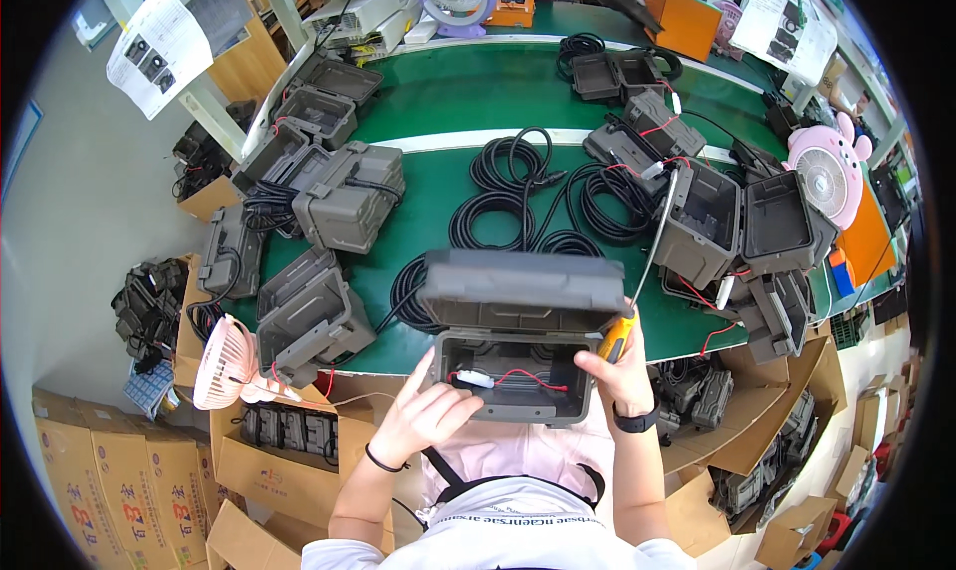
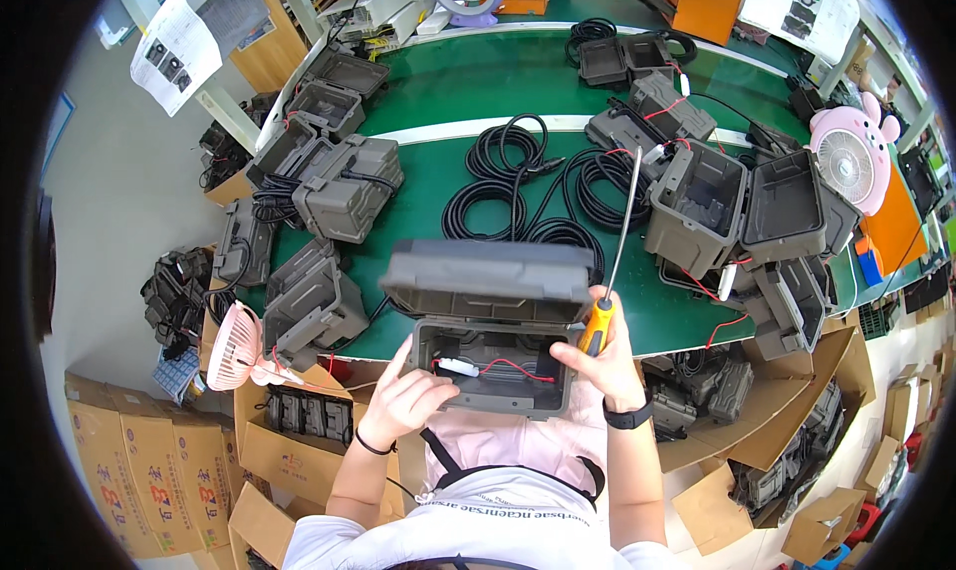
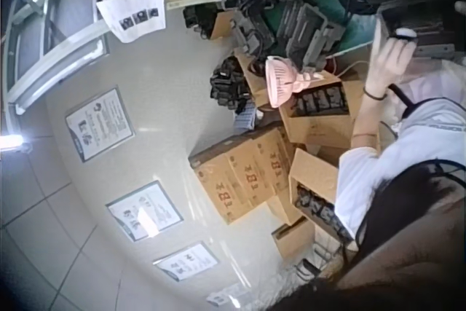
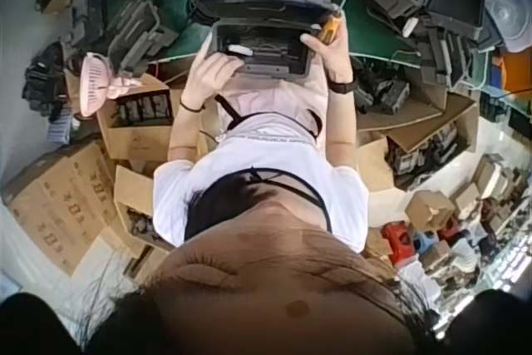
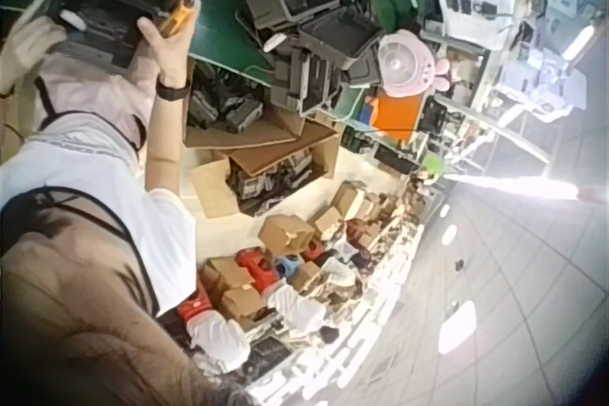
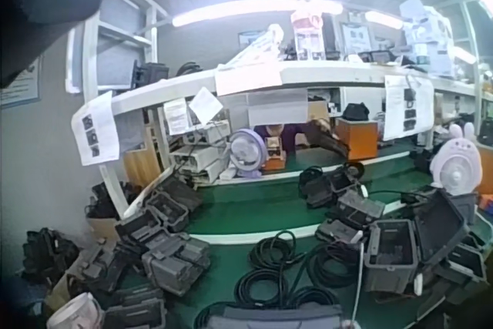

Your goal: Assembling and securing components inside grey plastic equipment boxes using a screwdriver at a workshop bench.

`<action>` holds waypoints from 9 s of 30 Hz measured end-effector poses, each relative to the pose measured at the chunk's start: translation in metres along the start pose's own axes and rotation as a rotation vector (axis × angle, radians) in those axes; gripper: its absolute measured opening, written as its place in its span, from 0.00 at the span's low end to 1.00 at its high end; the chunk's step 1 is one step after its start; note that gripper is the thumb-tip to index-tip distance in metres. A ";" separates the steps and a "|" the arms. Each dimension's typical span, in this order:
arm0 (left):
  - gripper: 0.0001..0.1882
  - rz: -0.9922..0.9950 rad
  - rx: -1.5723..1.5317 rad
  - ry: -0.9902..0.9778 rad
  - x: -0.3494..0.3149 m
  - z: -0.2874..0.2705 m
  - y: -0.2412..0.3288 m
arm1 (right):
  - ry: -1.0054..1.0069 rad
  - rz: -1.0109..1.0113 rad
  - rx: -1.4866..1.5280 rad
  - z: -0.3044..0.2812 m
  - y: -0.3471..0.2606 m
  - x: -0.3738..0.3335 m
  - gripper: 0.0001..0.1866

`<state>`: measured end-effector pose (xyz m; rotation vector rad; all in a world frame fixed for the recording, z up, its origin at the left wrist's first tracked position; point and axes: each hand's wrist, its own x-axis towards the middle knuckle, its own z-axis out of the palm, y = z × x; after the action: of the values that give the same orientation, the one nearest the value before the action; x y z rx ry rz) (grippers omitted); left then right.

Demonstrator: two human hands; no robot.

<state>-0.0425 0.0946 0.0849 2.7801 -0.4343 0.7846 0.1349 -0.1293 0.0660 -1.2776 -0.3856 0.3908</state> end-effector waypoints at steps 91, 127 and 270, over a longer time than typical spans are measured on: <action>0.54 -0.678 -1.197 0.557 0.039 0.079 0.019 | 0.282 -0.259 -0.329 -0.009 -0.007 -0.018 0.36; 0.20 -0.400 0.093 -0.117 0.141 -0.013 -0.037 | 0.156 -0.228 -0.565 -0.019 -0.015 -0.091 0.16; 0.30 -0.014 0.265 -0.011 0.136 -0.004 0.039 | 0.213 -0.326 0.173 0.030 -0.022 -0.041 0.33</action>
<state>0.0533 0.0296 0.1660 3.0281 -0.3336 0.8827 0.0863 -0.1296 0.0918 -1.0534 -0.3624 0.0101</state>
